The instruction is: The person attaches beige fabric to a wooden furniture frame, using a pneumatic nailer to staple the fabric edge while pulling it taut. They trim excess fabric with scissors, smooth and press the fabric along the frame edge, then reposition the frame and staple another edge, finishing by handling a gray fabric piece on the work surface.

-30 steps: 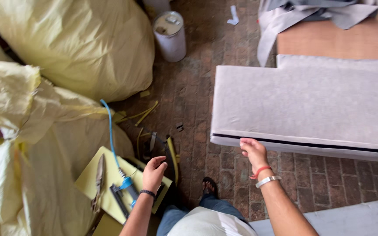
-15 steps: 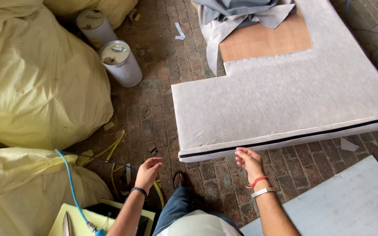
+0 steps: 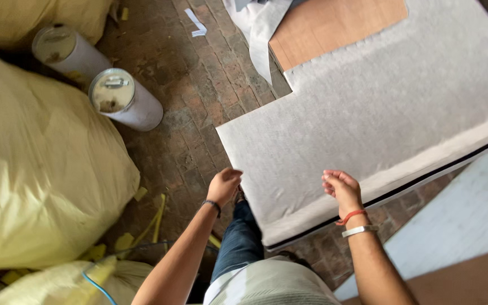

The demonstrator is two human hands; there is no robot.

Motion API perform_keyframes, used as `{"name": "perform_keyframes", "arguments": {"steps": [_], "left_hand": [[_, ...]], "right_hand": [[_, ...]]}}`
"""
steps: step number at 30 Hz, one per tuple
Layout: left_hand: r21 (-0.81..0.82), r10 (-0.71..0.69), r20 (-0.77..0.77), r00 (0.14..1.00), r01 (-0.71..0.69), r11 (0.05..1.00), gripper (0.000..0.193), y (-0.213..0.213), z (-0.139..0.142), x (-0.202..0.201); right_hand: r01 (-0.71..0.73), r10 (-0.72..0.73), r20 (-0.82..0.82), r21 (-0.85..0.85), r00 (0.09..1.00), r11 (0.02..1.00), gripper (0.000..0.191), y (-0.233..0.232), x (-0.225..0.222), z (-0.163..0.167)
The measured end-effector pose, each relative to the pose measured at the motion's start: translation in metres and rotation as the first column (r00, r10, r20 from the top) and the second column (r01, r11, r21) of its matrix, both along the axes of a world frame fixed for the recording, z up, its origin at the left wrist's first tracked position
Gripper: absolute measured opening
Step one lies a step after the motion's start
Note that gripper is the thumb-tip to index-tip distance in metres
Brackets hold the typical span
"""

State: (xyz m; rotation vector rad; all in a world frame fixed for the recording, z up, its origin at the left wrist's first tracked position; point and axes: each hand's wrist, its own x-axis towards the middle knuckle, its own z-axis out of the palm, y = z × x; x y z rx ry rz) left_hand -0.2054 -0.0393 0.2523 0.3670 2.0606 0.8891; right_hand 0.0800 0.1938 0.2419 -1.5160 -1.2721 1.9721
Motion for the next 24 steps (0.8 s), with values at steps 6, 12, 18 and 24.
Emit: {"name": "perform_keyframes", "arguments": {"steps": [6, 12, 18, 24], "left_hand": [[0.098, -0.241, -0.065, 0.968, 0.246, 0.964, 0.028, 0.084, 0.003, -0.120], [0.236, -0.327, -0.084, 0.941, 0.338, 0.911, 0.026, 0.122, 0.009, -0.173], [0.412, -0.215, 0.082, 0.973, 0.164, 0.896, 0.026, 0.064, 0.045, -0.176], [0.352, -0.087, 0.119, 0.989, 0.040, 0.935, 0.019, 0.005, 0.075, -0.235]], "right_hand": [[0.058, -0.058, 0.028, 0.025, 0.998, 0.998, 0.017, -0.007, -0.095, 0.040], [0.167, -0.167, -0.004, 0.047, 0.986, 0.985, 0.016, -0.024, -0.124, 0.063], [0.162, -0.152, -0.105, 0.100, 0.983, 0.982, 0.015, -0.026, -0.141, 0.067], [0.068, -0.068, -0.122, -0.002, 0.990, 0.998, 0.015, -0.042, -0.221, 0.053]]}}
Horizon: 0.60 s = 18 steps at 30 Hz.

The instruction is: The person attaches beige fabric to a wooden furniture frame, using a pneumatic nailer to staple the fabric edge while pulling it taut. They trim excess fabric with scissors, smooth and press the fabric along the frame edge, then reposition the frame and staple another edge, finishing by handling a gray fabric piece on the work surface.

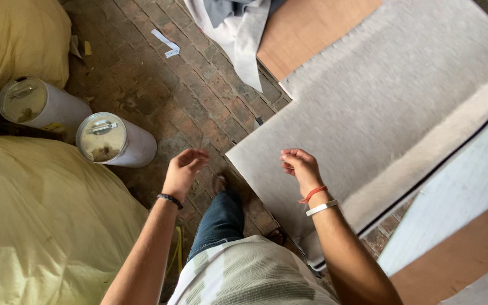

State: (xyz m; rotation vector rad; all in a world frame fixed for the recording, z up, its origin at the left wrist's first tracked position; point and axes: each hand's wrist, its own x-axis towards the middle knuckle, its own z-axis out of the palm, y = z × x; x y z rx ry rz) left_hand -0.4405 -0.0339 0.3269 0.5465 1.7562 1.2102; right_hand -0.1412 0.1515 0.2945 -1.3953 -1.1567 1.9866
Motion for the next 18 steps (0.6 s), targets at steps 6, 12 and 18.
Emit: {"name": "perform_keyframes", "arguments": {"steps": [6, 12, 18], "left_hand": [[0.148, 0.168, 0.117, 0.979, -0.185, 0.972, 0.014, 0.031, -0.026, -0.120], [0.097, 0.103, 0.127, 0.987, -0.115, 0.989, 0.015, 0.077, -0.024, -0.243], [0.117, 0.088, 0.084, 0.993, -0.098, 0.988, 0.014, 0.146, -0.005, -0.366]], "right_hand": [[-0.087, 0.085, 0.061, 0.036, 0.995, 0.996, 0.017, 0.025, -0.109, -0.023], [-0.052, 0.051, 0.089, 0.009, 0.995, 0.999, 0.016, 0.088, -0.254, -0.038], [0.065, -0.065, 0.124, 0.004, 0.990, 0.998, 0.015, 0.139, -0.344, -0.054]]}}
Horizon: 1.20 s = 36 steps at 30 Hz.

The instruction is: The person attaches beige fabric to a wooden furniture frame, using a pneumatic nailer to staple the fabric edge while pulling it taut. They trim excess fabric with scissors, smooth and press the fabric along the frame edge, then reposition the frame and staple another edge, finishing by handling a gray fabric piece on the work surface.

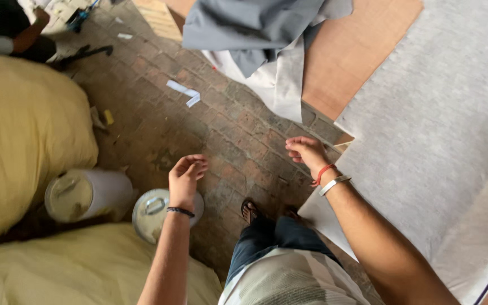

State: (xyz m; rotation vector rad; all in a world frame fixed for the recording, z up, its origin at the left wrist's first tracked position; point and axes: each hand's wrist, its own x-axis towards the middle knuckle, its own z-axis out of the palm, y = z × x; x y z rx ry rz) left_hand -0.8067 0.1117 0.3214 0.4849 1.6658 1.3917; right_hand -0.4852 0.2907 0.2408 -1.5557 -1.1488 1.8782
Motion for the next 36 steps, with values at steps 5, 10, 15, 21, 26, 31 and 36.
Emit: {"name": "perform_keyframes", "arguments": {"steps": [5, 10, 15, 21, 26, 31, 36], "left_hand": [[-0.021, -0.064, 0.000, 0.998, 0.064, 0.998, 0.014, 0.049, 0.003, -0.015], [-0.042, -0.215, -0.032, 0.976, 0.213, 0.976, 0.018, 0.093, 0.006, -0.037], [-0.318, -0.064, -0.067, 0.996, 0.040, 0.947, 0.022, 0.153, 0.008, -0.087], [-0.278, -0.178, -0.008, 0.984, 0.169, 0.946, 0.024, 0.249, -0.018, -0.112], [-0.466, -0.323, -0.040, 0.946, 0.268, 0.843, 0.024, 0.299, -0.040, -0.111], [-0.501, -0.477, -0.068, 0.877, 0.383, 0.776, 0.024, 0.309, -0.049, -0.108], [-0.539, -0.449, -0.074, 0.890, 0.343, 0.770, 0.027, 0.306, -0.045, -0.125]], "right_hand": [[0.068, -0.066, 0.034, -0.050, 0.997, 0.996, 0.016, 0.046, -0.002, -0.036], [0.144, -0.131, 0.168, -0.066, 0.977, 0.987, 0.032, 0.140, -0.037, -0.070], [0.153, -0.110, 0.342, -0.100, 0.933, 0.983, 0.064, 0.256, -0.093, -0.084], [0.107, -0.147, 0.573, 0.103, 0.806, 0.989, 0.094, 0.367, -0.136, -0.114], [0.166, -0.188, 0.638, 0.095, 0.747, 0.981, 0.125, 0.435, -0.152, -0.140], [0.250, -0.200, 0.704, 0.033, 0.681, 0.968, 0.125, 0.456, -0.168, -0.152], [0.376, -0.242, 0.429, -0.260, 0.870, 0.889, 0.090, 0.460, -0.180, -0.144]]}}
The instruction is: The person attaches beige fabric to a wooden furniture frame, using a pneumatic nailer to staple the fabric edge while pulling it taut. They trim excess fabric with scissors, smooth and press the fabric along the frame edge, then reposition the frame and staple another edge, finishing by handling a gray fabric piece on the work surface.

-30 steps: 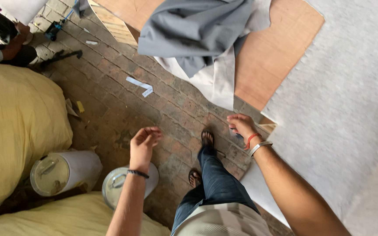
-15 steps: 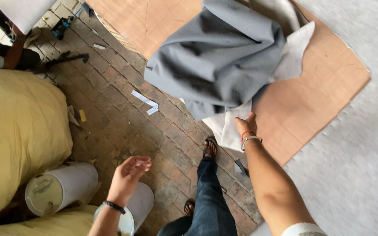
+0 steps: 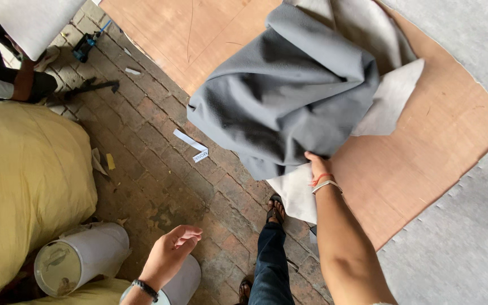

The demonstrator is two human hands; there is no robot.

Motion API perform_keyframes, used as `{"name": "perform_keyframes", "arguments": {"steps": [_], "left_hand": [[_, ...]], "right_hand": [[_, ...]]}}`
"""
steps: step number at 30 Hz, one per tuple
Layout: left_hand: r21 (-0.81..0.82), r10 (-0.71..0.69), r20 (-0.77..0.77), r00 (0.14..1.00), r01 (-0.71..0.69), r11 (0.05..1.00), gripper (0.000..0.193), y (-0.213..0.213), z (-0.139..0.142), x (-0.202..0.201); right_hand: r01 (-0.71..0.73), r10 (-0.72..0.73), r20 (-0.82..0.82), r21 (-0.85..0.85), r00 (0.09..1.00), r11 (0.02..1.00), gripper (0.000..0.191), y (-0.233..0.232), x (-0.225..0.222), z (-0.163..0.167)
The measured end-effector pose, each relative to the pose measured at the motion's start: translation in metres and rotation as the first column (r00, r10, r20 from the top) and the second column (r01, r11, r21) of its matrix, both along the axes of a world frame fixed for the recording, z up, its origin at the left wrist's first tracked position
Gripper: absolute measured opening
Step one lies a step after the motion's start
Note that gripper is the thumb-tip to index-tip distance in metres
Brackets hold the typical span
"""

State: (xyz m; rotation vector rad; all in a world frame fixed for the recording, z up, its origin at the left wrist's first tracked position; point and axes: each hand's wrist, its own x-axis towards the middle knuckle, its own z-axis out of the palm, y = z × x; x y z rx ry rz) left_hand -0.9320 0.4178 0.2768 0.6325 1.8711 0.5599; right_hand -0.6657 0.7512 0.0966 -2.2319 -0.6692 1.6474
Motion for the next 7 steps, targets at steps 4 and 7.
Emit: {"name": "perform_keyframes", "arguments": {"steps": [4, 7], "left_hand": [[0.054, -0.031, 0.010, 0.999, 0.030, 0.998, 0.026, -0.008, 0.004, 0.009], [0.057, -0.186, -0.145, 0.972, 0.195, 0.979, 0.031, -0.011, 0.013, 0.018]], "right_hand": [[0.102, -0.136, -0.451, -0.099, 0.882, 0.990, 0.063, -0.051, 0.002, 0.005], [0.195, -0.112, -0.695, 0.041, 0.710, 0.980, 0.071, -0.110, 0.000, 0.009]]}}
